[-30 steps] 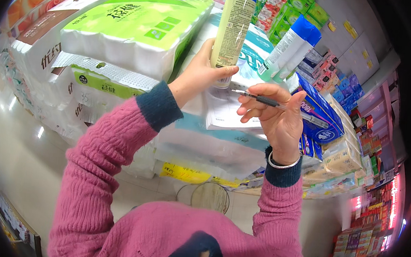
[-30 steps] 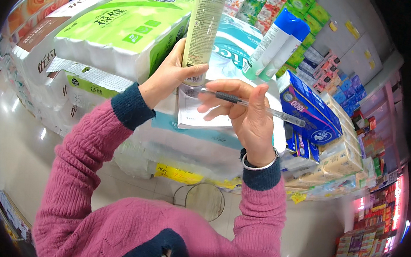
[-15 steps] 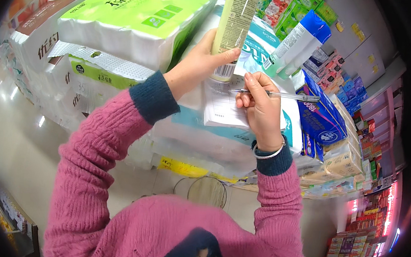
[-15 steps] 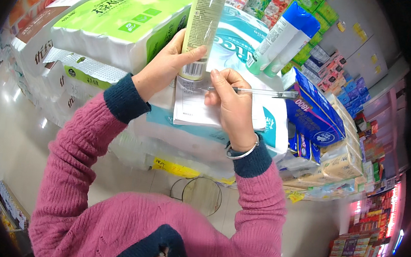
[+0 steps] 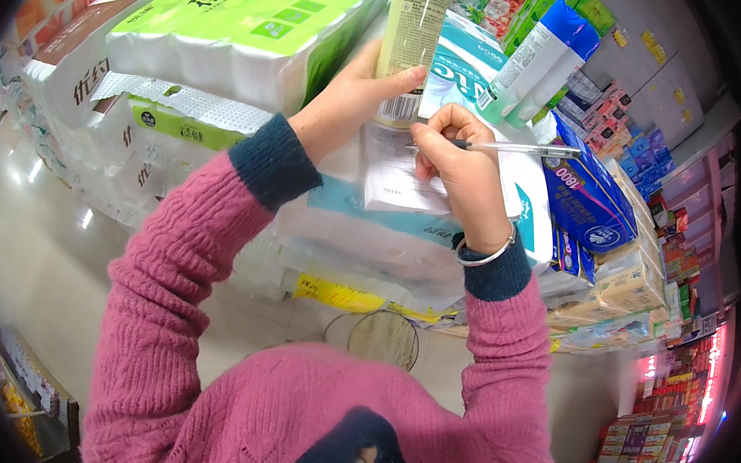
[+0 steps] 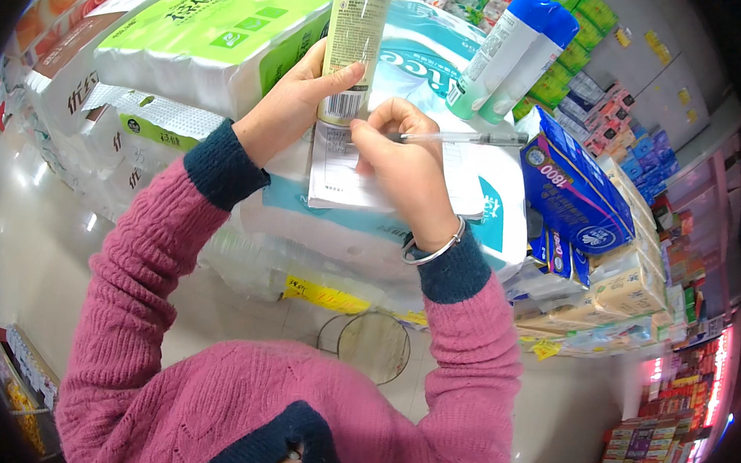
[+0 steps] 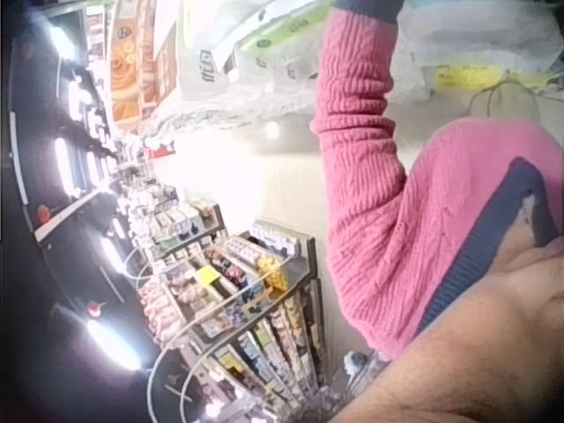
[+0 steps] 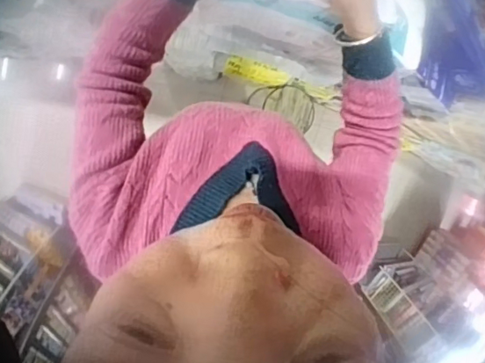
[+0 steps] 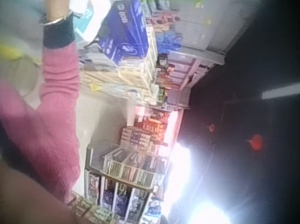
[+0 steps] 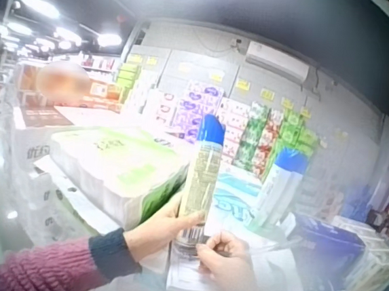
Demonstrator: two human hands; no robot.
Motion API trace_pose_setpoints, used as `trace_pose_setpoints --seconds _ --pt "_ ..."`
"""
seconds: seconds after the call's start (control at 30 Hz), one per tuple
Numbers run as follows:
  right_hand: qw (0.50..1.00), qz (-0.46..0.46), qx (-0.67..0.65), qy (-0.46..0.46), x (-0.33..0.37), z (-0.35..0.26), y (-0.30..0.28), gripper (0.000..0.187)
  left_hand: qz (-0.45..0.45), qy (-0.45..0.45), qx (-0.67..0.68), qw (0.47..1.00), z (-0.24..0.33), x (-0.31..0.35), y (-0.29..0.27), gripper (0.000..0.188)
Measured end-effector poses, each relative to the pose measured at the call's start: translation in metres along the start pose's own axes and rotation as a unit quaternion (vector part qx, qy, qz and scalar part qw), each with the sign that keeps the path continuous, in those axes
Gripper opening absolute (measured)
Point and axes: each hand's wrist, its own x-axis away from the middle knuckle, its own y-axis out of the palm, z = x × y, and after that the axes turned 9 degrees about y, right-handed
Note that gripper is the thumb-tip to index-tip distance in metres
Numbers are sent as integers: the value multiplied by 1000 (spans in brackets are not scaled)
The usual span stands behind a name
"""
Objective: The person repeatedly picks cylindrical containers from a shelf, wipes them with a yellow cloth, and places them into a shopping cart. They also write on a piece of paper while holding a container. The task involves handling multiple identical items and organizing them in the cart.
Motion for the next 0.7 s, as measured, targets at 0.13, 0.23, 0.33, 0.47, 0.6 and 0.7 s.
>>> trace_pose_setpoints --seconds 0.13,0.23,0.33,0.47,0.6,0.7 --pt "1000 19 9 -14 -1 1 1 18 4 -8 15 1000 -1 0 -2 50" --pt "1000 26 -8 -2 -1 6 5 25 10 -6 12 1000 -2 1 -2 52" --pt "999 36 34 -20 -1 10 7 28 7 15 -6 1000 -3 0 -2 53" --pt "994 43 87 -46 -2 11 11 27 -5 12 12 1000 -2 -1 -3 52" --pt "997 40 69 -21 0 9 15 26 1 4 8 1000 -3 -1 -3 52" --pt "994 37 98 -20 1 6 16 26 13 -4 4 1000 -5 -1 -4 52"
